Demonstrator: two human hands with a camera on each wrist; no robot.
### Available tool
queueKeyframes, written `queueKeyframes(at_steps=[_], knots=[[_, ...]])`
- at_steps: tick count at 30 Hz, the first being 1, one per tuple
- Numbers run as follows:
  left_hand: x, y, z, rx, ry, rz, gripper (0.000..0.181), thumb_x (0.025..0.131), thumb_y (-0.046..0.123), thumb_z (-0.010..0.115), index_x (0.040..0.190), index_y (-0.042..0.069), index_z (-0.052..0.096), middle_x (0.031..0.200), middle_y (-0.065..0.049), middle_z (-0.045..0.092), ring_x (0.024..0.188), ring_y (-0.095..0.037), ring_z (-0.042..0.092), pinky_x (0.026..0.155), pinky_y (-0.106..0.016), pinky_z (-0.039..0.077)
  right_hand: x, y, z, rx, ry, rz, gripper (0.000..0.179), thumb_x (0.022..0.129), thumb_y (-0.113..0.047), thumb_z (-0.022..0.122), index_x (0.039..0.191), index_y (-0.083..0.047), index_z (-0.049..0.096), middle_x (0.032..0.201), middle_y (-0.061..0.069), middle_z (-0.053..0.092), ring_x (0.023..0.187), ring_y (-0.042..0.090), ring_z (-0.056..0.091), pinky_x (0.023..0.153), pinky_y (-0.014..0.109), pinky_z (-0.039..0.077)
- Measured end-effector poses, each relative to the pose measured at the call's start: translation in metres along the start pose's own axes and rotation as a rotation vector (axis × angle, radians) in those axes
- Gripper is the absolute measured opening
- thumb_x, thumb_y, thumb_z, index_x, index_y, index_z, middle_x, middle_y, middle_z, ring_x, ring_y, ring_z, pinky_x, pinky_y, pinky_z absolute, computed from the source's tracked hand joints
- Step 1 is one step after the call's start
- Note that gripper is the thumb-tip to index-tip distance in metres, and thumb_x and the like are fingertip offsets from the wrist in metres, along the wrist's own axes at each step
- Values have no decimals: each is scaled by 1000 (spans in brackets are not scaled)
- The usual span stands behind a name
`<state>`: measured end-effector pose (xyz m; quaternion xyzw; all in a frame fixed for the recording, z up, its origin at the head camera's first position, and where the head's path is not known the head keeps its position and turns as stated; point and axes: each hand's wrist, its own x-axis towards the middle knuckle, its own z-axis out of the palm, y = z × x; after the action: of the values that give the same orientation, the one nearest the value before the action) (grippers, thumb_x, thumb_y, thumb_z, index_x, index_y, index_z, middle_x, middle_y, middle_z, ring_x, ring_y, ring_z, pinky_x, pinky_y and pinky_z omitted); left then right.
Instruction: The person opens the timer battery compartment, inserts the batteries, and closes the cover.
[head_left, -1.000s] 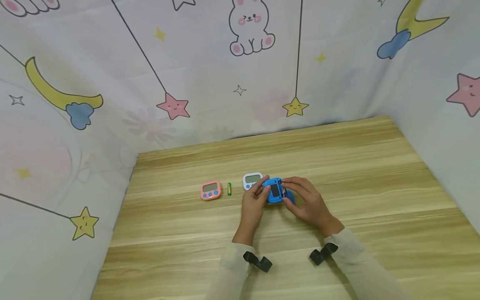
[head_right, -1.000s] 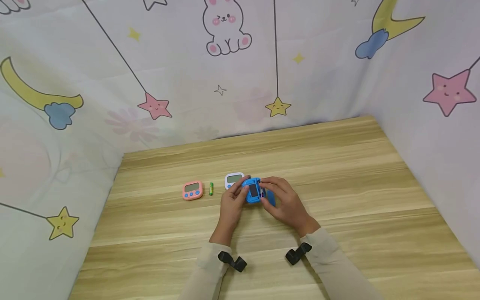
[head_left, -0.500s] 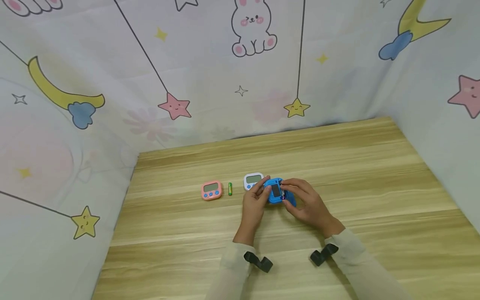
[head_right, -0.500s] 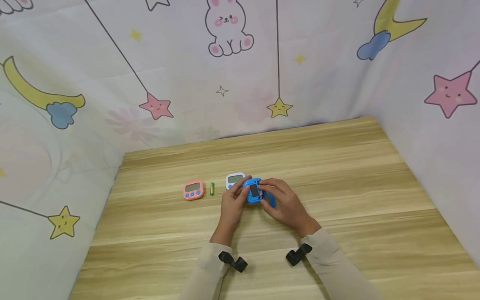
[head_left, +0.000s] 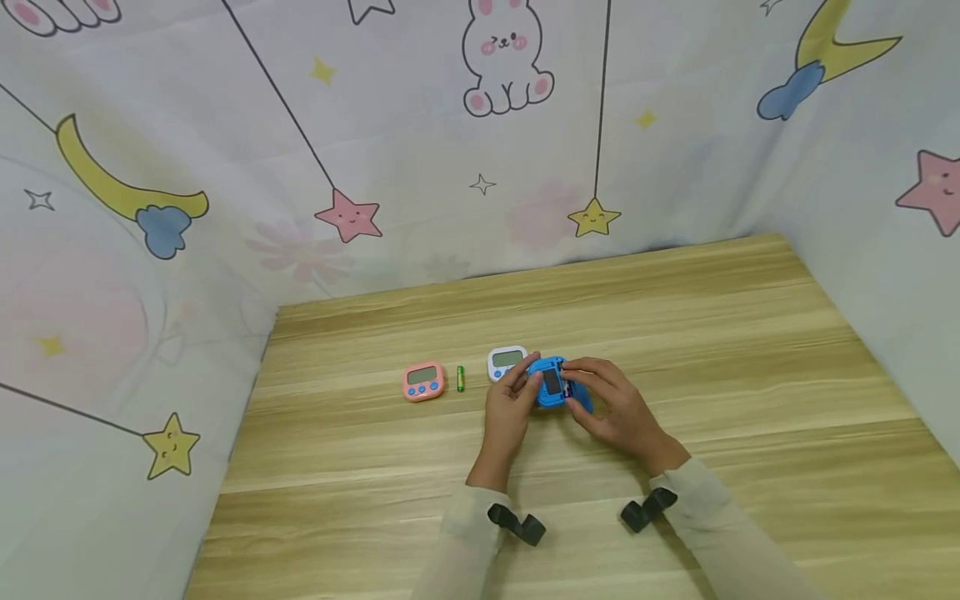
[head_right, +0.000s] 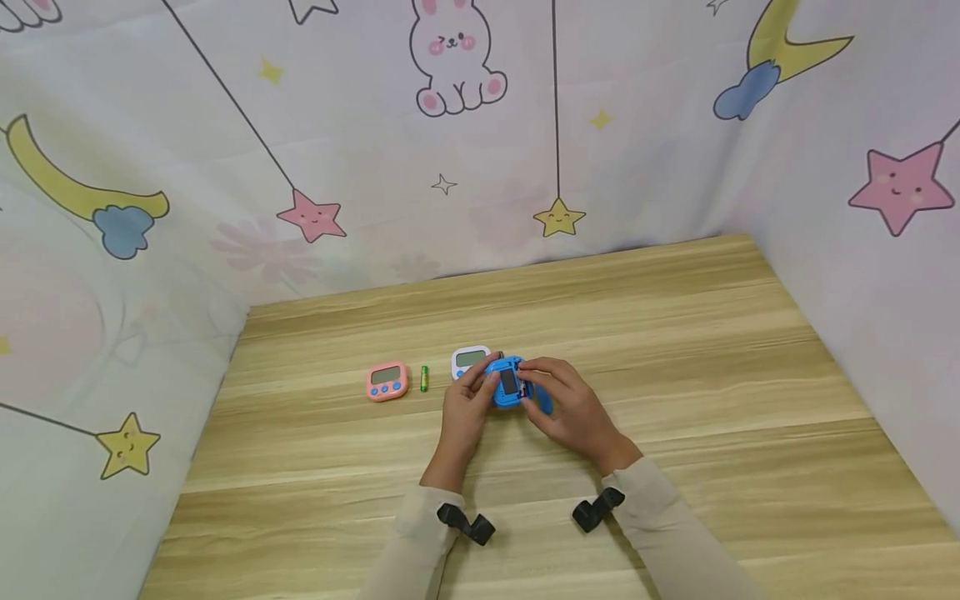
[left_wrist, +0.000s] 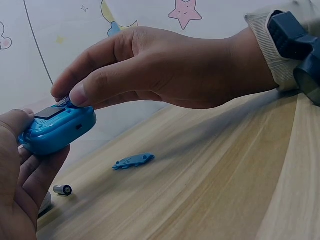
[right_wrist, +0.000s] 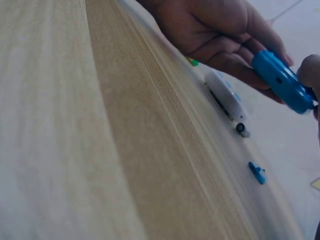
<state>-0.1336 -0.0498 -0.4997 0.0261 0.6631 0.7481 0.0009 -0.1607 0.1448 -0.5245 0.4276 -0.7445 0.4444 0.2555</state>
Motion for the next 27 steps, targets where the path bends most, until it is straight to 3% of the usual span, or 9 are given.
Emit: queueKeyframes(at_steps=[10,27], knots=[[0,2,0,15,1,0,41,99,18,59,134,-2,57,118,-18,66,102,-17,67,76,-23,54,1,-3,-1,-6,3,18,35,90,-16,68,120,3,64,122,18,60,113,33,56,103,28,39],[0,3,1,10,4,-4,41,99,18,60,134,-4,56,118,-19,66,103,-20,66,78,-23,54,0,-2,0,-4,6,10,34,93,-20,65,119,2,65,122,19,60,112,33,55,103,28,39]])
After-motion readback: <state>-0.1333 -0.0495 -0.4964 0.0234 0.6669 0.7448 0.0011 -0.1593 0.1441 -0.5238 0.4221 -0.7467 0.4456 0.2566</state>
